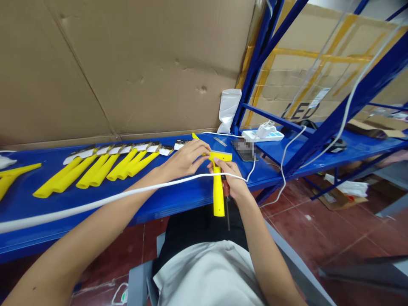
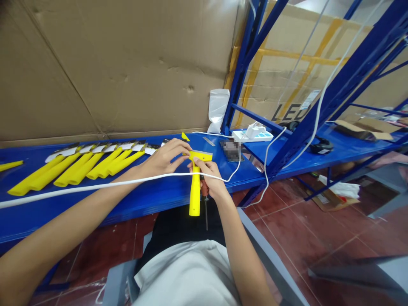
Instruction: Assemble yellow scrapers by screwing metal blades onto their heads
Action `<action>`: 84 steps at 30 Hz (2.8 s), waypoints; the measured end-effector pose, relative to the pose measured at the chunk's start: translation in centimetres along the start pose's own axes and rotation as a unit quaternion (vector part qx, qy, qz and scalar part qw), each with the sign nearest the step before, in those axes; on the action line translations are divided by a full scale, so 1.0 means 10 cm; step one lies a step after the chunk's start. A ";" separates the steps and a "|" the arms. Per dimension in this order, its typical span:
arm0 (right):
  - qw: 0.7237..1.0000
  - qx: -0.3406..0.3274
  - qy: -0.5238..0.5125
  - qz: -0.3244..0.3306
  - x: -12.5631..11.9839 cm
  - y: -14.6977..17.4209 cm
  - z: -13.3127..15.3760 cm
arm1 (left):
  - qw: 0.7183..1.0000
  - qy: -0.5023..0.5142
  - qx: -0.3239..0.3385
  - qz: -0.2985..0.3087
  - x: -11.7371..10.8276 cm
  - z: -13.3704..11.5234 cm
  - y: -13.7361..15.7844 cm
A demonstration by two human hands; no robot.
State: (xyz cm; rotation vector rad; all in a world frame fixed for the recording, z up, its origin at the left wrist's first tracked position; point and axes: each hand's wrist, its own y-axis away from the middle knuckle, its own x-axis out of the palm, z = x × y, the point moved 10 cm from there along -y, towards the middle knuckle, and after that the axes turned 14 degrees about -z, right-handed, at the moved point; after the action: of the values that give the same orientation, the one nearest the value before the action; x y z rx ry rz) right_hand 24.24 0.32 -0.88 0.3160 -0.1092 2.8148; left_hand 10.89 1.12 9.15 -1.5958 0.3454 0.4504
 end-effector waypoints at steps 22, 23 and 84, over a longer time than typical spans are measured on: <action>1.000 0.003 0.000 -0.001 0.00 0.01 -0.01 | 0.997 -0.047 0.059 -0.031 -0.07 -0.02 0.05; 1.000 0.003 0.001 -0.001 0.00 0.01 -0.01 | 0.997 -0.043 0.047 -0.033 -0.09 -0.01 0.04; 0.999 -0.009 0.039 -0.004 -0.02 0.04 0.02 | 0.938 0.057 -0.273 -0.207 -0.69 0.94 0.01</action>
State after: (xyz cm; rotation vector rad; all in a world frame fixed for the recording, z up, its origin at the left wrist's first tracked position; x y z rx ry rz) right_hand 24.34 -0.11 -0.79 0.2019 -0.1164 2.8130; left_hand 4.11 10.13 12.00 -2.1788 -0.0469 0.1253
